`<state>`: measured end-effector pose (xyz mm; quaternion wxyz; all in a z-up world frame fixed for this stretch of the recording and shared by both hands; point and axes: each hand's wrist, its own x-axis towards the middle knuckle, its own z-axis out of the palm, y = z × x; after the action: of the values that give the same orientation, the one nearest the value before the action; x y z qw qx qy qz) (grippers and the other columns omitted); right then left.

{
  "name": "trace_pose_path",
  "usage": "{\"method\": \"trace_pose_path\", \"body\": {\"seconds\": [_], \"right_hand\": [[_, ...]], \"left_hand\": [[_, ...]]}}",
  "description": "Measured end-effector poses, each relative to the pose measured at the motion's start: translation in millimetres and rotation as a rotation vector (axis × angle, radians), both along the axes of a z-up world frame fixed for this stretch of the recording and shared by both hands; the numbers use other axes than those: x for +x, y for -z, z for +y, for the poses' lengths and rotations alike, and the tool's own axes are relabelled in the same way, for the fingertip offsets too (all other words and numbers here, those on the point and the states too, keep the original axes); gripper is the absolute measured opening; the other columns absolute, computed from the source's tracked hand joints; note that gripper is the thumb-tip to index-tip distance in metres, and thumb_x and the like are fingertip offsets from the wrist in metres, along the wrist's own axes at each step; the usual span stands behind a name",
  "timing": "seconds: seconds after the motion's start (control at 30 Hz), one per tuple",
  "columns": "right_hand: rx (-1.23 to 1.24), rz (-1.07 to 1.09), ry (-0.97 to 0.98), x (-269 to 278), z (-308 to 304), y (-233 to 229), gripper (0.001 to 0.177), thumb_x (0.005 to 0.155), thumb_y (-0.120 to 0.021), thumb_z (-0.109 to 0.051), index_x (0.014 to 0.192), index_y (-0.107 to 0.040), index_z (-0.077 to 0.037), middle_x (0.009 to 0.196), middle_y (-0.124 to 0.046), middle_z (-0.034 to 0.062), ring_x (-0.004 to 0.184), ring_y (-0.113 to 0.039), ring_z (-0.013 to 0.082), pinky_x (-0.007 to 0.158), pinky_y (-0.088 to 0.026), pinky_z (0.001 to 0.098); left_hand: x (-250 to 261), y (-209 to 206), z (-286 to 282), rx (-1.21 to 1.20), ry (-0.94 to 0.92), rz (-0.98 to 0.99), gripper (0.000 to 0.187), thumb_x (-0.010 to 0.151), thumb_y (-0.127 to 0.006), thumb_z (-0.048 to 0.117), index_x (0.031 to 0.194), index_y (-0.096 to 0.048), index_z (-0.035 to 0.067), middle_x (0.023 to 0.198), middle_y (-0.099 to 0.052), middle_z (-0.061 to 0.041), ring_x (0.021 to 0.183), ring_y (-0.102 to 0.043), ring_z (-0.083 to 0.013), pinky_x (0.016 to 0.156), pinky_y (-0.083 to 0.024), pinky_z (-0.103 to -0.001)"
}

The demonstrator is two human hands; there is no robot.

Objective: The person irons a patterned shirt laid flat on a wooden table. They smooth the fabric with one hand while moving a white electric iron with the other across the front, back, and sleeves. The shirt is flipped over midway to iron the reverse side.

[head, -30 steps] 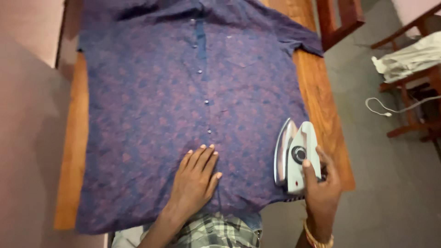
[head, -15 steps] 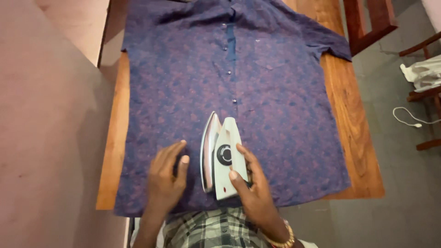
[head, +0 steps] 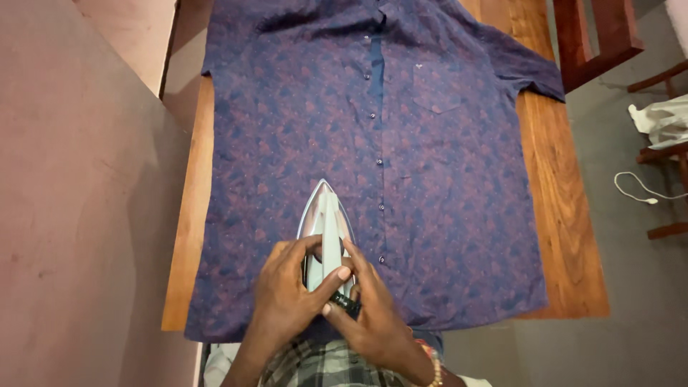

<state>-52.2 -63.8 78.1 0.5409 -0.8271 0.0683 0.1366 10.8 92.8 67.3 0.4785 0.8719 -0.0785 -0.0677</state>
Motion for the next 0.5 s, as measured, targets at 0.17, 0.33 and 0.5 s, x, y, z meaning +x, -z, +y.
{"method": "trace_pose_path", "body": {"seconds": [0.17,0.33,0.5], "right_hand": [[-0.253,-0.352,-0.065,-2,-52,19,0.057,0.090,-0.074,-0.028,0.139,-0.056,-0.006,0.136,-0.065,0.0182,0.126,-0.062,0.0316,0.107,-0.047,0.0421],[-0.852,-0.471,0.198,4,-135,47,0.056,0.096,-0.064,-0.032,0.141,-0.055,-0.001,0.144,-0.056,0.0251,0.132,-0.053,0.0422,0.113,-0.040,0.0501],[-1.103,-0.314,0.235,-6,-186,68,0.071,0.096,-0.060,-0.046,0.149,-0.049,0.000,0.158,-0.041,0.0271,0.146,-0.037,0.0453,0.116,-0.028,0.0607]], "left_hand": [[0,1,-7,0.029,-0.017,0.161,0.071,0.075,-0.082,0.036,0.138,-0.055,0.015,0.091,-0.074,-0.009,0.082,-0.069,-0.0251,0.071,-0.055,-0.040],[3,-9,-13,-0.107,0.015,0.362,0.087,0.083,-0.074,0.027,0.156,-0.028,0.018,0.103,-0.074,-0.011,0.087,-0.074,-0.0237,0.074,-0.058,-0.037],[-2,1,-29,-0.252,0.002,0.118,0.085,0.088,-0.072,0.014,0.157,-0.024,0.010,0.127,-0.066,-0.020,0.111,-0.067,-0.0253,0.091,-0.051,-0.036]]}}
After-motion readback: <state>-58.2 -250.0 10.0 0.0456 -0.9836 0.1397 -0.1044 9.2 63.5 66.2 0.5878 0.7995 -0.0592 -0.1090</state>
